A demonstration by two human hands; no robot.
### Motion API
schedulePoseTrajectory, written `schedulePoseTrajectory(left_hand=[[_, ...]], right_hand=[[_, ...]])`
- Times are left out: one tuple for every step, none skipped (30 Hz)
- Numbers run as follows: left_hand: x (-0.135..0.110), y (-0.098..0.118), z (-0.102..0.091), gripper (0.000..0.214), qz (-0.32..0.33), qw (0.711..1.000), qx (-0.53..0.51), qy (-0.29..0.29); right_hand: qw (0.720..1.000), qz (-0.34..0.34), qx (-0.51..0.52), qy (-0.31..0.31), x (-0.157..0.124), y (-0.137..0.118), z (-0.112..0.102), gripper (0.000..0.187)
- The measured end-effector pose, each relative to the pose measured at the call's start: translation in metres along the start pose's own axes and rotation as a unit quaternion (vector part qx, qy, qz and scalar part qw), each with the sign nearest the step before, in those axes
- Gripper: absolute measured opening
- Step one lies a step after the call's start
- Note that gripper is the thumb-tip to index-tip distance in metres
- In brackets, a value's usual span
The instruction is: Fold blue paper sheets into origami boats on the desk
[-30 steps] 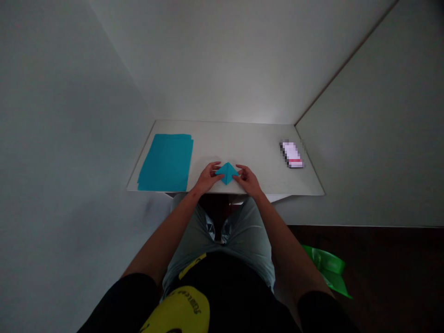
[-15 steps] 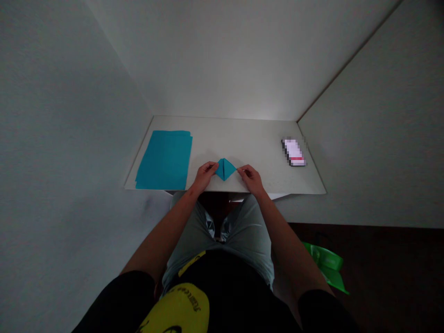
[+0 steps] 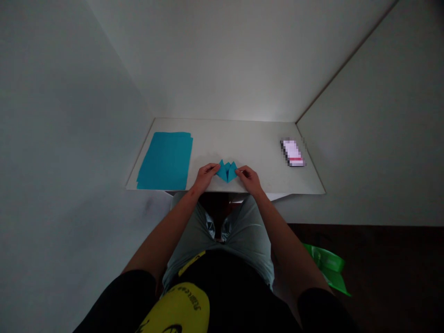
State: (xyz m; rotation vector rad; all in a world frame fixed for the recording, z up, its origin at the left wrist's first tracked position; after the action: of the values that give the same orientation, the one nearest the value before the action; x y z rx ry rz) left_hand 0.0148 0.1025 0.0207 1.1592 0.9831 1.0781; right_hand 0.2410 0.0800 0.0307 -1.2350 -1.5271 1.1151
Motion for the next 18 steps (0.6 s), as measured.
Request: schedulePoseTrajectory(left_hand=[[0.000,-0.002,-0.002,0.048,-0.001,1.000,-0.016,0.012],[0.000,-0.003,-0.004,0.050,0.000,0.999,-0.031,0.022],[0.000,-0.005,-0.005,0.052,0.003,0.998,-0.047,0.030],[0.000,-0.006,-0.007,0.053,0.005,0.997,-0.062,0.037],[0.001,-0.007,-0.008,0.055,0.006,0.996,-0.076,0.044],[0.001,-0.008,-0.009,0.056,0.006,0.995,-0.088,0.051],[0.000,-0.010,-0.010,0.057,0.004,0.993,-0.098,0.059],[0.000,-0.011,-0.010,0.057,0.002,0.992,-0.104,0.065],[0.000,-0.012,-0.011,0.057,-0.002,0.992,-0.106,0.070],[0.000,-0.012,-0.011,0.056,-0.005,0.992,-0.105,0.074],[0.000,-0.012,-0.010,0.055,-0.009,0.992,-0.102,0.076],[0.000,-0.012,-0.010,0.055,-0.012,0.992,-0.098,0.075],[0.000,-0.012,-0.009,0.054,-0.014,0.993,-0.092,0.073],[0.000,-0.011,-0.009,0.053,-0.017,0.994,-0.084,0.068],[-0.001,-0.009,-0.009,0.053,-0.019,0.995,-0.071,0.062],[-0.001,-0.007,-0.008,0.053,-0.020,0.997,-0.053,0.054],[-0.002,-0.005,-0.008,0.053,-0.021,0.998,-0.030,0.044],[-0.002,-0.003,-0.008,0.055,-0.023,0.999,-0.004,0.033]], right_hand=[[1.000,0.002,0.013,0.010,0.000,0.002,-0.003,0.049],[0.999,0.004,0.027,0.020,0.001,0.004,-0.005,0.050],[0.999,0.005,0.041,0.031,0.001,0.006,-0.008,0.050],[0.998,0.005,0.054,0.043,0.001,0.007,-0.011,0.051],[0.996,0.003,0.064,0.056,0.001,0.008,-0.014,0.051],[0.995,0.001,0.072,0.067,0.001,0.008,-0.017,0.052],[0.994,-0.002,0.076,0.074,0.001,0.008,-0.019,0.052],[0.994,-0.004,0.079,0.078,0.001,0.007,-0.020,0.053],[0.993,-0.005,0.081,0.081,0.001,0.007,-0.020,0.054],[0.993,-0.004,0.080,0.082,0.001,0.006,-0.021,0.054],[0.994,-0.004,0.076,0.083,0.001,0.006,-0.021,0.055],[0.994,-0.003,0.071,0.083,0.001,0.006,-0.020,0.056],[0.994,-0.002,0.064,0.083,0.001,0.005,-0.020,0.056],[0.995,-0.001,0.058,0.079,0.001,0.005,-0.019,0.057],[0.996,-0.001,0.054,0.071,0.002,0.005,-0.018,0.057],[0.997,-0.001,0.051,0.061,0.002,0.005,-0.016,0.057],[0.998,-0.001,0.049,0.050,0.002,0.005,-0.014,0.057],[0.998,0.002,0.047,0.037,0.002,0.005,-0.012,0.058]])
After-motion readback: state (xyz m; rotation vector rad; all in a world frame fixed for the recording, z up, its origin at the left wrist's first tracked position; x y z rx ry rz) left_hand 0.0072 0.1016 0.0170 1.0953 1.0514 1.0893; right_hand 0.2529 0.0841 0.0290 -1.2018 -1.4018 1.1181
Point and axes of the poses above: each hand's wrist, its own x-axis towards the middle knuckle, its own z-axis out of the palm, y = z × x, the point moved 10 cm from there along x, towards the middle knuckle, and after that the axes turned 9 degrees about -y, right-handed, at the moved point
